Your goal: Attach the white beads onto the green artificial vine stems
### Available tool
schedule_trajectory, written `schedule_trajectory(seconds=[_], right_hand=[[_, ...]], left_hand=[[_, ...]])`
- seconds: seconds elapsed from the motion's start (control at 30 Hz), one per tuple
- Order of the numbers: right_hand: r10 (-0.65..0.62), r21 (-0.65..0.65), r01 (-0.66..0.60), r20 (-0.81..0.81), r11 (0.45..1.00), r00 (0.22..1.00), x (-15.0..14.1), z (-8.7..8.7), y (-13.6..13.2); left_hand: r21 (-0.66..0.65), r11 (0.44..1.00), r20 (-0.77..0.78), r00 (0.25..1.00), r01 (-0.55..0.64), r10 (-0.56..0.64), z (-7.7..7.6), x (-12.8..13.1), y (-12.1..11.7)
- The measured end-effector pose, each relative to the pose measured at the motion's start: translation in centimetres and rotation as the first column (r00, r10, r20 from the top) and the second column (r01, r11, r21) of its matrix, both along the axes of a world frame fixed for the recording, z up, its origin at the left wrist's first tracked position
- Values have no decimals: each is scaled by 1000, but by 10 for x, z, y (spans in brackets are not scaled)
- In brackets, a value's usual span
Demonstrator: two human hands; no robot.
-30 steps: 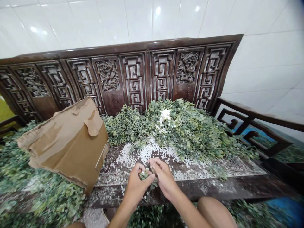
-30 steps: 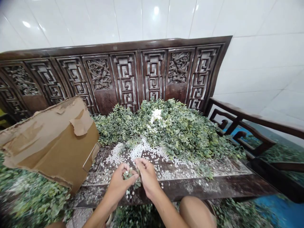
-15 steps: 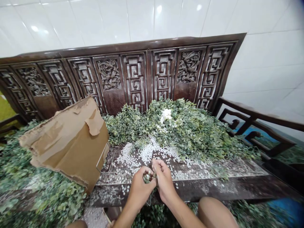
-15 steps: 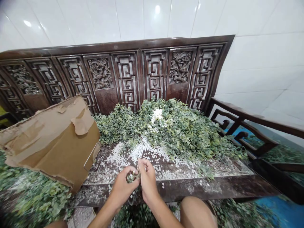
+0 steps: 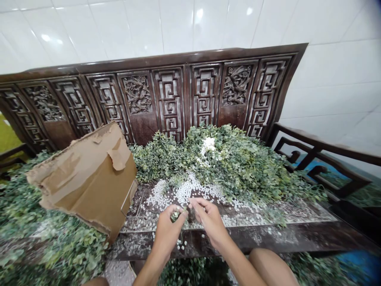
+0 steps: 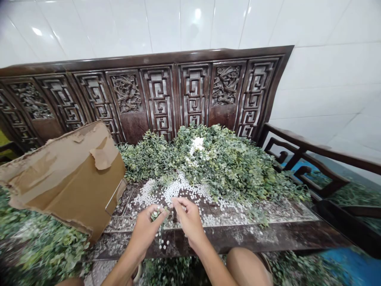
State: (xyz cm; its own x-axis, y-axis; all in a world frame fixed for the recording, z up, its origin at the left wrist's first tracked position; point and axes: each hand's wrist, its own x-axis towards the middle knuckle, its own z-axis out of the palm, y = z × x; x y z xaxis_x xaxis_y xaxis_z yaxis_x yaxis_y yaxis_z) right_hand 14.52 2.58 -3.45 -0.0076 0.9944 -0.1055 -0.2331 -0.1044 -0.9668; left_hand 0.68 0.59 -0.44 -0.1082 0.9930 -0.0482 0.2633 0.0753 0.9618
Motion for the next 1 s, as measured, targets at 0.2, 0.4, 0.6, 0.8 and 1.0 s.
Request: schedule_trajectory(seconds=[0.2, 0.4, 0.6, 0.8, 1.0], right_hand=[[23, 100, -43, 196, 994, 980, 1, 5, -2], [17, 131, -43, 198, 990, 980, 3, 8, -1], [59, 100, -76, 167, 992, 984, 2, 6, -3], [50, 70, -59, 129, 996, 990, 0, 6, -4], [73, 40, -78, 117, 996, 990, 0, 3, -4]], left_hand=[[12, 1000, 31, 999, -11, 11, 4, -1, -1], [27, 999, 2, 1000, -17, 17, 4, -3, -1], [34, 998, 25, 999, -49, 48, 2, -3, -1], [38, 997, 46, 997, -62, 60, 4, -1, -1], [47, 998, 43, 998, -50, 48, 6, 0, 0]])
